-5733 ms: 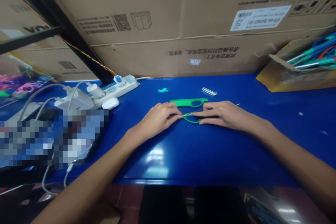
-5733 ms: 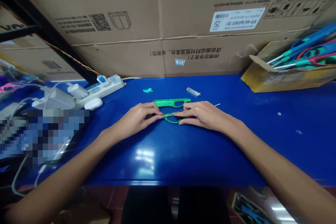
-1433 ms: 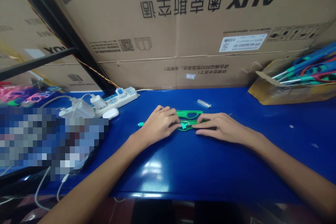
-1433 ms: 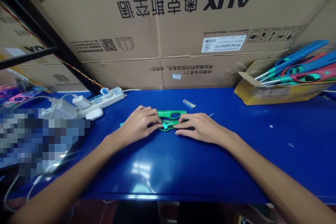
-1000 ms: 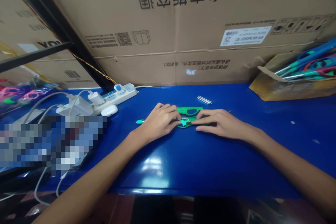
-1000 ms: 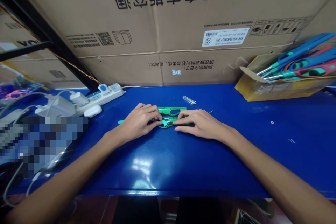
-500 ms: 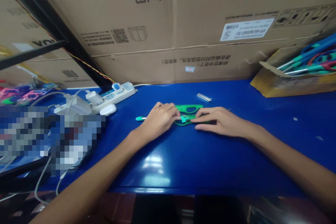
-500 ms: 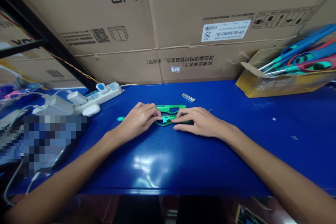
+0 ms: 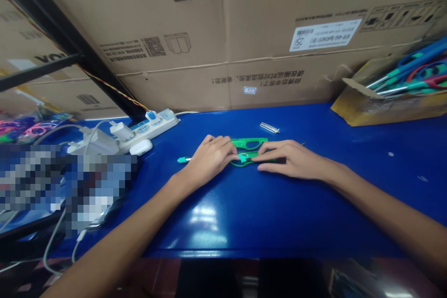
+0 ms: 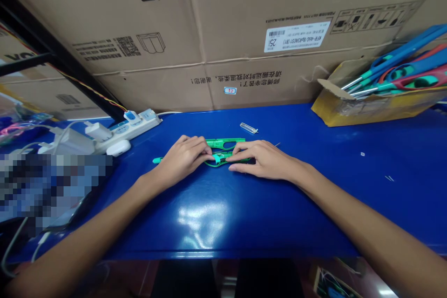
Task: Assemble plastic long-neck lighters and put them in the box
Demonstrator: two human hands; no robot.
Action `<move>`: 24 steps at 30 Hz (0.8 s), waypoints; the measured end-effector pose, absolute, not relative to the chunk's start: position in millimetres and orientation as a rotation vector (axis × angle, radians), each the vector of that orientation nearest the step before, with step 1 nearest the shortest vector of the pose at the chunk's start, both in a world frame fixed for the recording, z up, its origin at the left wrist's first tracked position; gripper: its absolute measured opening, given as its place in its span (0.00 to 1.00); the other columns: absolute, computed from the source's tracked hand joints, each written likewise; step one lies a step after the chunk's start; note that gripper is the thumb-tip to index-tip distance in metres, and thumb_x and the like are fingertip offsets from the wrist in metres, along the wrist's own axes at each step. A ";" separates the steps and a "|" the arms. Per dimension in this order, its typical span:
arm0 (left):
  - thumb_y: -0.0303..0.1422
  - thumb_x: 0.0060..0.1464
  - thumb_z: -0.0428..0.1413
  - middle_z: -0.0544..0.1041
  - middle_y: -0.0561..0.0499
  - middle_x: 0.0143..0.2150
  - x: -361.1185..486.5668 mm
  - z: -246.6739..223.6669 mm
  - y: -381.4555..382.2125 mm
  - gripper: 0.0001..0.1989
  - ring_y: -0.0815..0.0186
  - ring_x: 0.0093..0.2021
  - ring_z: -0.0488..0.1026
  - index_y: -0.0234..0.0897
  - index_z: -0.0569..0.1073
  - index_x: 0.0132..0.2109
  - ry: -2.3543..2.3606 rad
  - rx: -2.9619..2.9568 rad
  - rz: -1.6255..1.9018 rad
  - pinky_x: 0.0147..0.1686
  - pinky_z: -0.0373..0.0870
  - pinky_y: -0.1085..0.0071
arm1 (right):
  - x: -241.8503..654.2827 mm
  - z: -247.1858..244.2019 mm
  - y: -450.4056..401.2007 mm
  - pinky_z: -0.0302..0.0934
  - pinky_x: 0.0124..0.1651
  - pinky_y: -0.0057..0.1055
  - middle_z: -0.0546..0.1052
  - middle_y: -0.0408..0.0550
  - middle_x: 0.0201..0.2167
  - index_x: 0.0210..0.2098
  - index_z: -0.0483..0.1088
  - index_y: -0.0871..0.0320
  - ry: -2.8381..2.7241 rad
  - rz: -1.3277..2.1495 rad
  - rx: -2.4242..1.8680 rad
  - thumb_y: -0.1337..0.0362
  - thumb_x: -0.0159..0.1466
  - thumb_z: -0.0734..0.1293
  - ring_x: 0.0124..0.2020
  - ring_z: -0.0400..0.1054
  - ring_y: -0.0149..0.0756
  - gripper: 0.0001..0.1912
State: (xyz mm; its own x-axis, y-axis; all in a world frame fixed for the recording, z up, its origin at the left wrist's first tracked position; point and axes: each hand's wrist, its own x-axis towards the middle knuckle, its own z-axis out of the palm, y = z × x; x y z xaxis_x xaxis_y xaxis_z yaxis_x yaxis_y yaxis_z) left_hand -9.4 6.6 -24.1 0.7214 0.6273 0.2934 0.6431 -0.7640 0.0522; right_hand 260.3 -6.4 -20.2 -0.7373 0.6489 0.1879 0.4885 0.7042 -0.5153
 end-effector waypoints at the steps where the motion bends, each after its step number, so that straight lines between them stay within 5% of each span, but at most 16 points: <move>1: 0.38 0.68 0.52 0.76 0.49 0.39 -9.1 -24.2 6.5 0.11 0.63 0.40 0.72 0.34 0.73 0.41 -1.062 -2.858 -0.457 0.41 0.57 0.66 | 260.3 -20.3 -6.4 0.66 0.48 0.35 0.78 0.46 0.50 0.54 0.76 0.48 -2.556 0.629 -0.889 0.50 0.69 0.64 0.47 0.73 0.37 0.18; 24: 0.37 0.69 0.52 0.77 0.50 0.41 -8.7 -26.1 7.6 0.11 0.64 0.39 0.71 0.36 0.74 0.41 -1.034 -2.848 -0.572 0.41 0.58 0.66 | 259.5 -19.5 -7.0 0.65 0.49 0.35 0.78 0.45 0.49 0.53 0.77 0.48 -2.556 0.642 -0.894 0.50 0.69 0.64 0.47 0.73 0.37 0.18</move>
State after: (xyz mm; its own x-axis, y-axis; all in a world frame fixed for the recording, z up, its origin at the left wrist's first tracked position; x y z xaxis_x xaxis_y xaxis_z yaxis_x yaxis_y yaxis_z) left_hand -8.7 7.6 -26.1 0.7063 0.6084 0.3620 0.6300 -0.7734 0.0705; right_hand 259.5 -7.0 -19.5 -0.7365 0.6524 0.1787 0.4904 0.6970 -0.5232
